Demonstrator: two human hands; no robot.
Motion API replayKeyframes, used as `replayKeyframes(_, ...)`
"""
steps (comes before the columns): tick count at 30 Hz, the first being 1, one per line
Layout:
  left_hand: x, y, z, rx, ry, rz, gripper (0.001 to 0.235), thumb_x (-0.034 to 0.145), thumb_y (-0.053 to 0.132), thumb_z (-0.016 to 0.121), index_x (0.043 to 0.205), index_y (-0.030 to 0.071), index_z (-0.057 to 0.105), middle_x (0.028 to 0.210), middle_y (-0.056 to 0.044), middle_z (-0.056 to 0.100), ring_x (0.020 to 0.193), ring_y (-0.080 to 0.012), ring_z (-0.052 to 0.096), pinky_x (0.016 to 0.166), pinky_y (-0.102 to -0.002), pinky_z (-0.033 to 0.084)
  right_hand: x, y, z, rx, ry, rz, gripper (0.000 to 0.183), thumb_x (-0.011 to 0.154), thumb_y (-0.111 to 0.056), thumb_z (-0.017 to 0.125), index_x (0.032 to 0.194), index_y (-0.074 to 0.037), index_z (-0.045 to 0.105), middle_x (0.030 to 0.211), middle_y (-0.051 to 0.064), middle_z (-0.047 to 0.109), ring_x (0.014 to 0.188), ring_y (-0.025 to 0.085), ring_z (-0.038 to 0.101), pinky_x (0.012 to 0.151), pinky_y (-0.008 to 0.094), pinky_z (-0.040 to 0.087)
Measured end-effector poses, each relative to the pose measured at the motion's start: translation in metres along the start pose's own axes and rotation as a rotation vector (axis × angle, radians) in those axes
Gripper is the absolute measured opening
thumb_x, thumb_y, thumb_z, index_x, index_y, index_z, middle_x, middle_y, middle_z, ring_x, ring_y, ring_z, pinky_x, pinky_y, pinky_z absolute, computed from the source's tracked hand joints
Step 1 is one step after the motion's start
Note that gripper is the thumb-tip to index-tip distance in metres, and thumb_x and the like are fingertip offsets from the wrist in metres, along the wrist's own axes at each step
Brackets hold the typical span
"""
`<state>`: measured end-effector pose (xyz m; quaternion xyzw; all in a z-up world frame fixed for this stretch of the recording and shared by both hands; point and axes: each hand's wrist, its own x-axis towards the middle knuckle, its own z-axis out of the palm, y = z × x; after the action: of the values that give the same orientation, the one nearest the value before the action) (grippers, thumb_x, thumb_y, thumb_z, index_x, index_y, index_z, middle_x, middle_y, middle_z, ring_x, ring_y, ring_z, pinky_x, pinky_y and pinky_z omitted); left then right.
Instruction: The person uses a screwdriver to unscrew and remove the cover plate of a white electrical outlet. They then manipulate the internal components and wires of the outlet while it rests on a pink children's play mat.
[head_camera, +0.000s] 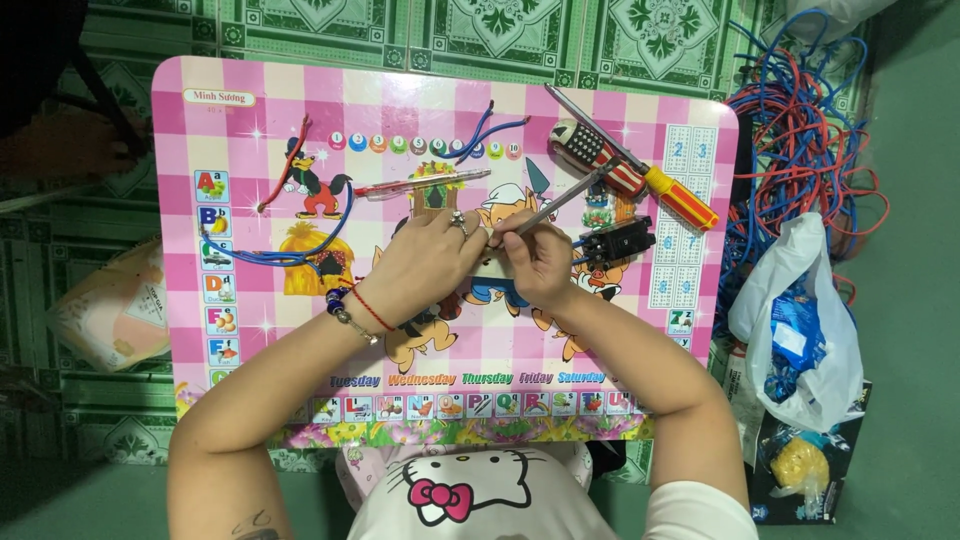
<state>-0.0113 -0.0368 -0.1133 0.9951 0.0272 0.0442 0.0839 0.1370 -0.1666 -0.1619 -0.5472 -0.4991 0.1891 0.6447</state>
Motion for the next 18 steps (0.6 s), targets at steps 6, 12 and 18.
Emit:
replayKeyframes(6,-0.002,-0.003,-0.051,-0.256,-0.055,-0.122,0.012,0.094,0.01,0.064,0.103,0.003,0.067,0.086,-0.01,0.065,0.077,-0.0278,0.067,0.063,-0.035,0.054,0.0,-0.001,0.005,0.042,0.003,0.015,0.024,0.108,-0.014,0.051,0.101,0.002,0.067,0.076,0.012,0.07,0.061,0.017,0.064,0.055,0.026,0.055)
replayKeyframes(12,0.0,-0.001,-0.023,-0.169,-0.032,-0.13,0.008,0.092,0.01,0.067,0.099,0.005,0.066,0.084,-0.006,0.059,0.072,-0.0228,0.066,0.058,-0.032,0.052,-0.003,0.002,0.004,0.069,0.012,0.022,0.024,0.109,-0.015,0.05,0.102,0.002,0.066,0.077,0.012,0.069,0.061,0.016,0.065,0.055,0.026,0.055)
replayKeyframes(18,0.003,-0.018,-0.048,-0.508,0.123,-0.367,0.015,0.101,0.017,0.064,0.098,0.004,0.069,0.088,-0.008,0.058,0.073,-0.0259,0.067,0.063,-0.034,0.054,-0.006,0.005,0.003,0.058,0.051,0.016,0.024,0.109,-0.017,0.05,0.1,0.0,0.064,0.077,0.011,0.068,0.061,0.015,0.065,0.052,0.023,0.055)
